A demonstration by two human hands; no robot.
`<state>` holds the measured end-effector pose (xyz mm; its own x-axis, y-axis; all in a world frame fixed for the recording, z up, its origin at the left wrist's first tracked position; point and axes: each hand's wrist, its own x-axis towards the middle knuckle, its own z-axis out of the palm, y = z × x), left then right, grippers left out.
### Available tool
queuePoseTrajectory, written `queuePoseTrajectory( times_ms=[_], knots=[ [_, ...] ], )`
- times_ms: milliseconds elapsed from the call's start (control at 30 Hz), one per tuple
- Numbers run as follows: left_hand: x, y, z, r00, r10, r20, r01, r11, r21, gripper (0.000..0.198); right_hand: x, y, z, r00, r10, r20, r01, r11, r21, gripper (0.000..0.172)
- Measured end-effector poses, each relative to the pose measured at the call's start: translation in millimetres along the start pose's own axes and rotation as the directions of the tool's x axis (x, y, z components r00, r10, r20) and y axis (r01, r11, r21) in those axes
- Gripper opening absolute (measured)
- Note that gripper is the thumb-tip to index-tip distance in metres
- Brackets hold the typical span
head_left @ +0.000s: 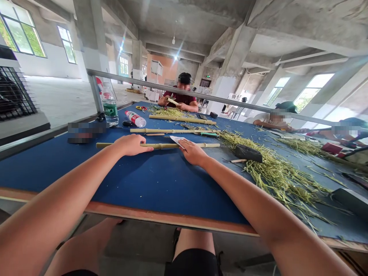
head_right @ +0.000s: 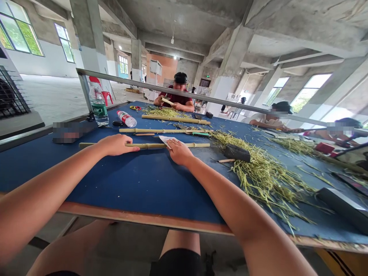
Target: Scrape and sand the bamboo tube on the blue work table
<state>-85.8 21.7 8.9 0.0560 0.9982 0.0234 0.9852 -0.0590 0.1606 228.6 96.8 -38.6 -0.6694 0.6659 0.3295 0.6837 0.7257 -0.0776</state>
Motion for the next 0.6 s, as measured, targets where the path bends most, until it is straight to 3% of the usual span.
queuePoseTrajectory(
  times_ms=[167,433,600],
  knots=[
    [-0.3,-0.7,0.1,1.0,0.009,-0.017,-0.008,0.999,0.033,0.079,-0.1,-2.7,-1.3,0.996,-0.088,-0.013,0.089,0.993,0.083,0.052],
    [-1.7,0.3,0.4,1.0,0.009,-0.02,-0.009,1.0,0.025,0.081,-1.5,15.9,-5.5,0.995,0.102,0.007,-0.102,0.992,0.079,0.049],
    [-2.3,0.0,0.5,0.999,0.01,-0.032,-0.009,1.0,0.012,0.08,0.5,2.7,1.1,0.998,0.065,-0.01,-0.064,0.995,0.08,0.05]
  ],
)
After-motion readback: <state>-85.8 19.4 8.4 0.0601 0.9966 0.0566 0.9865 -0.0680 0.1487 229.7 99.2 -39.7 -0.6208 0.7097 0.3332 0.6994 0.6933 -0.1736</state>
